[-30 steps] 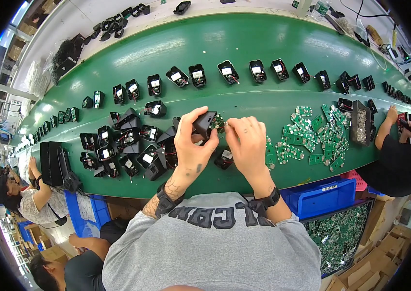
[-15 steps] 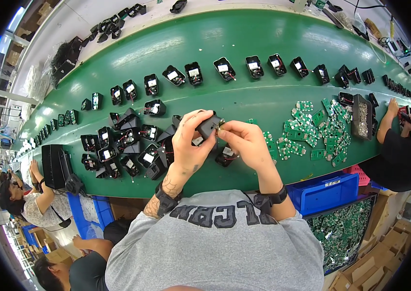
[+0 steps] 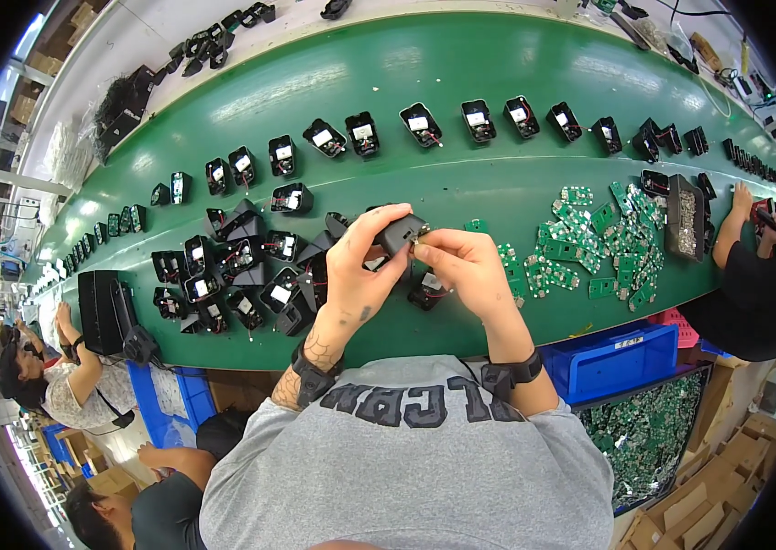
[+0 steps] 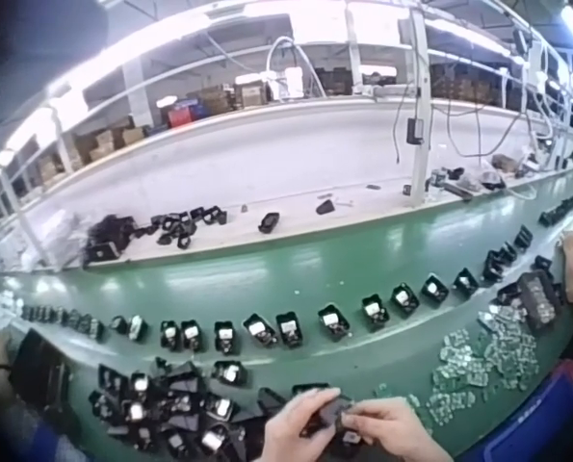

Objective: The person picks up a black plastic housing and a green circuit board, fits the board into the housing, and presses it into place. After assembling the unit, the person places it onto the green conveyor belt and reaches for more components.

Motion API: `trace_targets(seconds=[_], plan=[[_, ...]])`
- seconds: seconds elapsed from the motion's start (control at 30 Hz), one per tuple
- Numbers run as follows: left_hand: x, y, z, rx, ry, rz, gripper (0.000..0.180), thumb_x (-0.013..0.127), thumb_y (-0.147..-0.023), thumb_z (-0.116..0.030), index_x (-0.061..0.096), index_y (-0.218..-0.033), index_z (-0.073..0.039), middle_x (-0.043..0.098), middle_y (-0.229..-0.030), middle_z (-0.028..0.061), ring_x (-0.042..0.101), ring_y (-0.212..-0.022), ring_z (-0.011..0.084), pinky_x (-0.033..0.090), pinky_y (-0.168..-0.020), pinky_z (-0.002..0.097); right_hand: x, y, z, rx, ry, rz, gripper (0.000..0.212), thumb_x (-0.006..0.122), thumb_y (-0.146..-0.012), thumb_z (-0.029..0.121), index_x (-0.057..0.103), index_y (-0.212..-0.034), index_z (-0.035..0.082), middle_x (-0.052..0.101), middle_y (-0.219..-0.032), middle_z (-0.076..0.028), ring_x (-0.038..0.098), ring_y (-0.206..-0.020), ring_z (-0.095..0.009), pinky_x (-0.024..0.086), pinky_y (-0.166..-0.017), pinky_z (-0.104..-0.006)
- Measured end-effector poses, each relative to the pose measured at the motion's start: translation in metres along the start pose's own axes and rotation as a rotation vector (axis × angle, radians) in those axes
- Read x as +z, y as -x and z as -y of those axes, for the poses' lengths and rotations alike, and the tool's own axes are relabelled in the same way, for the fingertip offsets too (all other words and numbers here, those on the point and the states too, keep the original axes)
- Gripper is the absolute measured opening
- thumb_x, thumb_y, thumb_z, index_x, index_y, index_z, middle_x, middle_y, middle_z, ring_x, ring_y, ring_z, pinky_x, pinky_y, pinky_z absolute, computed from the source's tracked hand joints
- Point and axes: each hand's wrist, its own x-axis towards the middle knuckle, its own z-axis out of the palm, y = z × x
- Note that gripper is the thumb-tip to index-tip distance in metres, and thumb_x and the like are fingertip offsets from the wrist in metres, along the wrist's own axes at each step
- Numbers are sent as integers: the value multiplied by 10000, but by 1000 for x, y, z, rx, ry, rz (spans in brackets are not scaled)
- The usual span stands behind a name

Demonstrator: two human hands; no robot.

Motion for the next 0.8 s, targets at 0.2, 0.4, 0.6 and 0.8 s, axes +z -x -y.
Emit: trace_targets(seconds=[0.2,0.4,0.6,0.8], plan=[[4,-1,-2,-117,129,23,479,661,-765,56,589,-1213,-96,626,-1160,74,636,-1016,181,573,-740,270,-4,1,-5,-8,34,-6,148,642,-879,113,695,-935,-12,563,-656,34,441,-509,-31,320,-458,-202],[4,1,0,-79,54,36,478,654,-758,69,597,-1204,-93,626,-1147,78,637,-1010,178,576,-753,273,-2,0,-8,66,-102,-8,150,636,-892,125,683,-915,-16,561,-652,27,452,-512,-35,329,-464,-193],[9,5,4,225,-139,6,567,651,-662,71,600,-1193,-121,626,-1108,107,630,-967,256,543,-708,298,-9,-8,-22,-37,-90,-125,143,631,-894,121,654,-890,-20,610,-738,-3,536,-618,-57,410,-545,-196],[28,13,-7,-329,489,-103,505,674,-789,60,489,-1251,-25,566,-1156,80,604,-995,151,541,-804,269,-12,1,-8,-70,-165,-185,146,587,-907,100,648,-948,-26,660,-950,-65,624,-853,-128,500,-749,-259]])
